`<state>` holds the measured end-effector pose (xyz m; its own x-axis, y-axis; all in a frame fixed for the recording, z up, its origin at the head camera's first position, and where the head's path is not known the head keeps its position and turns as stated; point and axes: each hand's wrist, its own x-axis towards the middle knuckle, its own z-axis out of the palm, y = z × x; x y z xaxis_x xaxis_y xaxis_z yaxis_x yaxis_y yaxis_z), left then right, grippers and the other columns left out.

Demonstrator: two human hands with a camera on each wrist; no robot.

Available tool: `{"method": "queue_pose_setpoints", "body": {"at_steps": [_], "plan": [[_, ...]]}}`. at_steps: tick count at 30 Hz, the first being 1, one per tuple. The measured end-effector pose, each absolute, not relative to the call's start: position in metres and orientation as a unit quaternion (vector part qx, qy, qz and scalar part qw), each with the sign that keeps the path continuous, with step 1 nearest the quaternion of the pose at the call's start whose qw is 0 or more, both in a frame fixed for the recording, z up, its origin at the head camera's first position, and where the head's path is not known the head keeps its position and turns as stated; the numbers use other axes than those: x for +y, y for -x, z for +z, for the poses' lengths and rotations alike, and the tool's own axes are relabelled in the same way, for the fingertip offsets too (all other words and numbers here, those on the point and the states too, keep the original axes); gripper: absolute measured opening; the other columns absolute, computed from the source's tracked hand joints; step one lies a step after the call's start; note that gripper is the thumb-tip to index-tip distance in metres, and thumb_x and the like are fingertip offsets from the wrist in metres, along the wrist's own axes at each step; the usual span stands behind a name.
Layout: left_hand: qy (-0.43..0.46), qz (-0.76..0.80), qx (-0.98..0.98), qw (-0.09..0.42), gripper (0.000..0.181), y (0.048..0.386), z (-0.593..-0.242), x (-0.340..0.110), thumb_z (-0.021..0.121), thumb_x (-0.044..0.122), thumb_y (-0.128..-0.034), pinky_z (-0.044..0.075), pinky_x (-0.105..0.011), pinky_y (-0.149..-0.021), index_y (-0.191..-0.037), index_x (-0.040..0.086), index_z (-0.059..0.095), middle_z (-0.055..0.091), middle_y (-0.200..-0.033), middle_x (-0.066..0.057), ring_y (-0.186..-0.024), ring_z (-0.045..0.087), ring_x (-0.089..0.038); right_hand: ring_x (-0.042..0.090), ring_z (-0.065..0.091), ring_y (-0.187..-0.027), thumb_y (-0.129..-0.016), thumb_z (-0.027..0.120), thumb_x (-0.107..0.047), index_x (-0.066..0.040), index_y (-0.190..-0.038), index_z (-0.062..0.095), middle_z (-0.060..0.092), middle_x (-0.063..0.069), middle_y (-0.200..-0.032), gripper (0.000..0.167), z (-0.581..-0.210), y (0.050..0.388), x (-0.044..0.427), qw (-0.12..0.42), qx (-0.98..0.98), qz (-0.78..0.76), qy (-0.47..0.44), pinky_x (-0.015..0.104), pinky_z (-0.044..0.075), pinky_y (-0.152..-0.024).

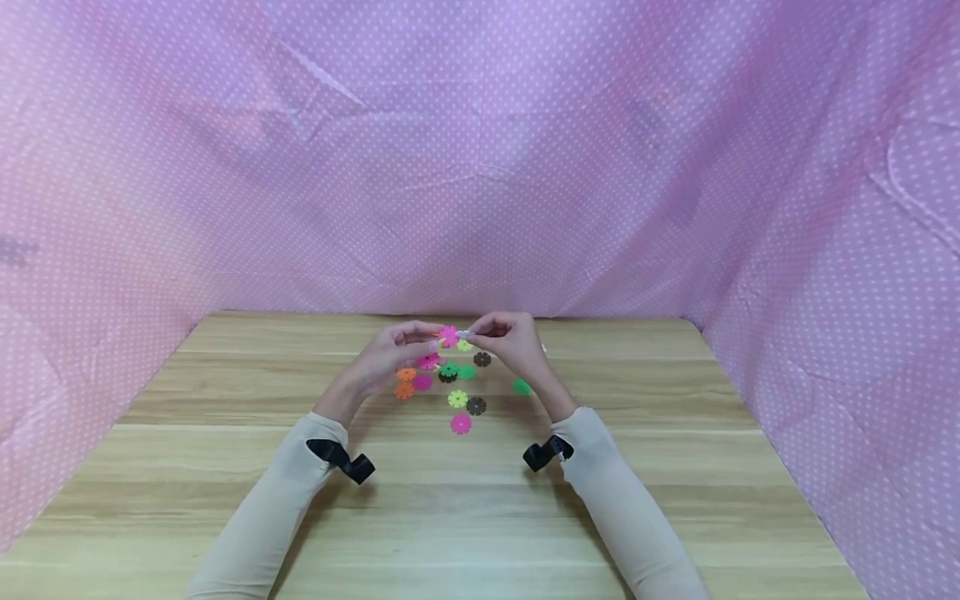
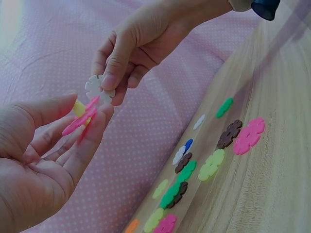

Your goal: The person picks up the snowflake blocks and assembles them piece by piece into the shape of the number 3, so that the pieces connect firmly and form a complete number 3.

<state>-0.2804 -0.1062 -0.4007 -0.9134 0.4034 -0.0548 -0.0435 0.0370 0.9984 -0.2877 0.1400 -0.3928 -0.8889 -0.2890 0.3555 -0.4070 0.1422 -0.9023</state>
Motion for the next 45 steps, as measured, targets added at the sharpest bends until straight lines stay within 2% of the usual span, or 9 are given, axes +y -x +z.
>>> {"method": "queue_pose_setpoints", "body": {"at_steps": [4,11,19,23,25,30,35,42,45], "plan": [[-0.116,0.683,0.702,0.165,0.037,0.281,-0.401,-0.106,0.068,0.011,-0.0976,0.061,-0.031,-0.088,-0.133,0.004,0.063,0.071,-0.116,-0.007,-0.096,0.071,-0.015,0.010,0.073,-0.072,-0.084,0.083,-0.008,0.009,-0.091,0.074,0.077,0.020,-0.088,0.021,-0.394,0.288,0.140,0.050,-0.749,0.616,-0.238,0.022,0.061,-0.065],[-0.122,0.685,0.701,0.159,0.037,0.280,-0.402,-0.106,0.067,0.008,-0.0973,0.061,-0.028,-0.082,-0.134,0.001,0.063,0.072,-0.107,0.001,-0.091,0.071,-0.012,0.021,0.075,-0.074,-0.082,0.083,-0.003,0.008,-0.088,0.075,0.077,0.016,-0.086,0.015,-0.394,0.288,0.140,0.063,-0.750,0.612,-0.242,0.031,0.063,-0.066],[-0.135,0.695,0.688,0.160,0.038,0.281,-0.405,-0.105,0.068,0.004,-0.0958,0.061,-0.028,-0.080,-0.133,0.002,0.062,0.072,-0.105,0.000,-0.087,0.070,-0.012,0.009,0.072,-0.071,-0.085,0.083,-0.009,0.005,-0.088,0.076,0.077,0.018,-0.087,0.016,-0.393,0.288,0.139,0.067,-0.752,0.604,-0.257,0.026,0.061,-0.064],[-0.141,0.688,0.694,0.161,0.036,0.280,-0.404,-0.104,0.071,0.007,-0.0939,0.059,-0.027,-0.081,-0.128,0.006,0.062,0.068,-0.112,-0.004,-0.096,0.069,-0.016,0.009,0.072,-0.072,-0.085,0.083,-0.010,0.006,-0.091,0.075,0.077,0.015,-0.087,0.018,-0.392,0.287,0.139,0.048,-0.757,0.599,-0.257,0.024,0.061,-0.066],[-0.143,0.688,0.692,0.165,0.032,0.279,-0.405,-0.103,0.070,0.009,-0.0951,0.057,-0.026,-0.080,-0.126,0.006,0.061,0.069,-0.111,-0.003,-0.098,0.069,-0.017,0.009,0.072,-0.072,-0.086,0.081,-0.006,0.005,-0.092,0.075,0.077,0.016,-0.088,0.014,-0.391,0.287,0.139,0.037,-0.763,0.591,-0.258,0.032,0.063,-0.068],[-0.148,0.701,0.673,0.183,0.021,0.279,-0.407,-0.101,0.060,0.011,-0.1012,0.060,-0.028,-0.081,-0.121,0.003,0.060,0.072,-0.104,-0.002,-0.093,0.074,-0.016,0.008,0.070,-0.071,-0.087,0.078,0.000,0.006,-0.094,0.074,0.075,0.019,-0.090,0.009,-0.393,0.286,0.136,0.010,-0.765,0.589,-0.262,0.031,0.062,-0.068],[-0.143,0.711,0.662,0.190,0.013,0.279,-0.409,-0.099,0.058,0.006,-0.1004,0.060,-0.027,-0.080,-0.113,0.004,0.062,0.073,-0.096,0.000,-0.090,0.072,-0.015,0.009,0.070,-0.069,-0.088,0.077,0.001,0.008,-0.097,0.073,0.075,0.020,-0.090,0.012,-0.394,0.287,0.134,-0.023,-0.759,0.596,-0.262,0.026,0.061,-0.065],[-0.104,0.704,0.683,0.165,0.015,0.282,-0.412,-0.102,0.061,0.009,-0.0995,0.058,-0.029,-0.086,-0.114,0.003,0.064,0.071,-0.097,0.002,-0.094,0.069,-0.015,0.023,0.073,-0.084,-0.087,0.079,-0.002,0.003,-0.105,0.073,0.075,0.023,-0.099,0.020,-0.393,0.291,0.143,-0.039,-0.794,0.542,-0.275,0.026,0.061,-0.071],[-0.081,0.709,0.683,0.158,0.013,0.285,-0.413,-0.106,0.063,0.010,-0.0992,0.057,-0.029,-0.088,-0.111,0.007,0.066,0.071,-0.097,0.002,-0.094,0.067,-0.013,0.028,0.073,-0.091,-0.086,0.078,0.001,0.006,-0.109,0.072,0.075,0.022,-0.102,0.024,-0.392,0.292,0.147,-0.077,-0.809,0.514,-0.276,0.024,0.060,-0.076]]}}
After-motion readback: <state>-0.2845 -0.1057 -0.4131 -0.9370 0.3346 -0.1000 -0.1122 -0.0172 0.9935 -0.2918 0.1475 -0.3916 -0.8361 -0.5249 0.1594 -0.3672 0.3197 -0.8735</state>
